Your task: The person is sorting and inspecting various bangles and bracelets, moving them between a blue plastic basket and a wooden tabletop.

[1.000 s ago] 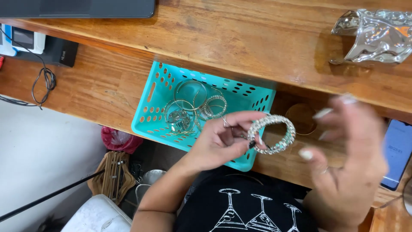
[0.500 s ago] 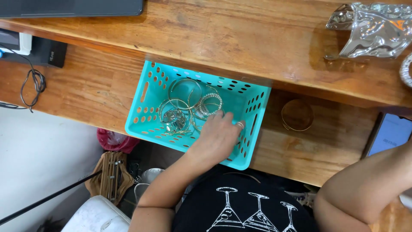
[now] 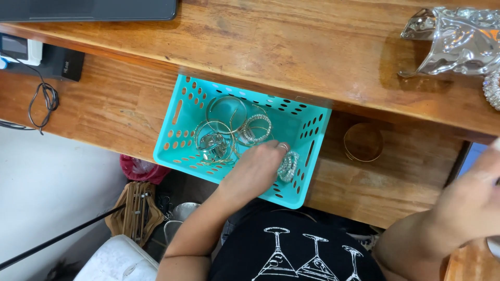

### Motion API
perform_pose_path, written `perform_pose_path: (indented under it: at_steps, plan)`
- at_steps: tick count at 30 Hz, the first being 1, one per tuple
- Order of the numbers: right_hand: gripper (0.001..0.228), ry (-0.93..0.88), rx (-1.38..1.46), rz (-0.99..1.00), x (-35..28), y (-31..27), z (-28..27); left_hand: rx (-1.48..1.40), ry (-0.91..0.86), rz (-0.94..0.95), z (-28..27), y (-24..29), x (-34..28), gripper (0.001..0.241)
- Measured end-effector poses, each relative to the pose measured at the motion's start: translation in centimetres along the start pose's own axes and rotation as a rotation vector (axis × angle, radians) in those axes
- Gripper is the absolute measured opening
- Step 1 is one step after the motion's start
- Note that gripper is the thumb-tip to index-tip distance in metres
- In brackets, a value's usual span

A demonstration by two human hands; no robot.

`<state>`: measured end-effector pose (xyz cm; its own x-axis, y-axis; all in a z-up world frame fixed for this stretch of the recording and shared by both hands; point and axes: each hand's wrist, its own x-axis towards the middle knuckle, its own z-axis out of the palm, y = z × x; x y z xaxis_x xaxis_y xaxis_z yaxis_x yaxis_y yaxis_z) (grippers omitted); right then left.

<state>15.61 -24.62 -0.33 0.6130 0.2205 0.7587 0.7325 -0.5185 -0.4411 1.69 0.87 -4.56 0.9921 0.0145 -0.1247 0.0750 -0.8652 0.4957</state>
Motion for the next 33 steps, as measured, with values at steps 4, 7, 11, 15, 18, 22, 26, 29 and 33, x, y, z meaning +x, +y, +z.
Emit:
perform_pose_path:
  at_steps: [4, 7, 11, 15, 18, 22, 26, 29, 33]
  plan:
    - [0.026, -0.447, 0.184, -0.213, -0.6, -6.3, 1.5, -0.402, 0.282, -0.1, -1.7, 0.0, -0.7, 0.038]
    - [0.055, -0.654, 0.413, -0.219, -2.0, -6.8, 4.5, -0.748, 0.363, -0.097, -3.3, 1.3, -2.0, 0.031]
    - [0.048, -0.704, 0.497, 0.005, -2.7, -6.9, 2.8, -0.956, 0.387, 0.065, -4.7, 2.9, -3.4, 0.023]
    - [0.03, -0.637, 0.757, 0.186, -1.4, -7.0, 0.8, -1.002, 0.427, 0.23, -5.3, 3.8, -3.3, 0.023]
    - [0.016, -0.376, 0.595, -0.106, 1.5, -7.2, 1.3, -0.835, 0.497, 0.182, -5.9, 3.6, -3.0, 0.044]
    - [0.035, -0.226, 0.19, -0.535, 7.6, -7.7, 5.2, -0.373, 0.414, 0.103, -6.0, 0.6, -2.0, 0.053]
    - [0.01, -0.308, -0.049, -0.57, 8.2, -6.0, 8.5, 0.04, 0.271, -0.042, -4.2, -2.8, -1.0, 0.054]
    - [0.016, -0.401, -0.084, -0.506, 7.7, -7.0, 7.7, 0.243, 0.286, 0.024, -1.8, -4.5, 0.0, 0.049]
    - [0.026, -0.399, 0.128, -0.444, 6.0, -11.2, 4.1, 0.411, 0.048, -0.095, 2.2, -6.3, 3.2, 0.023]
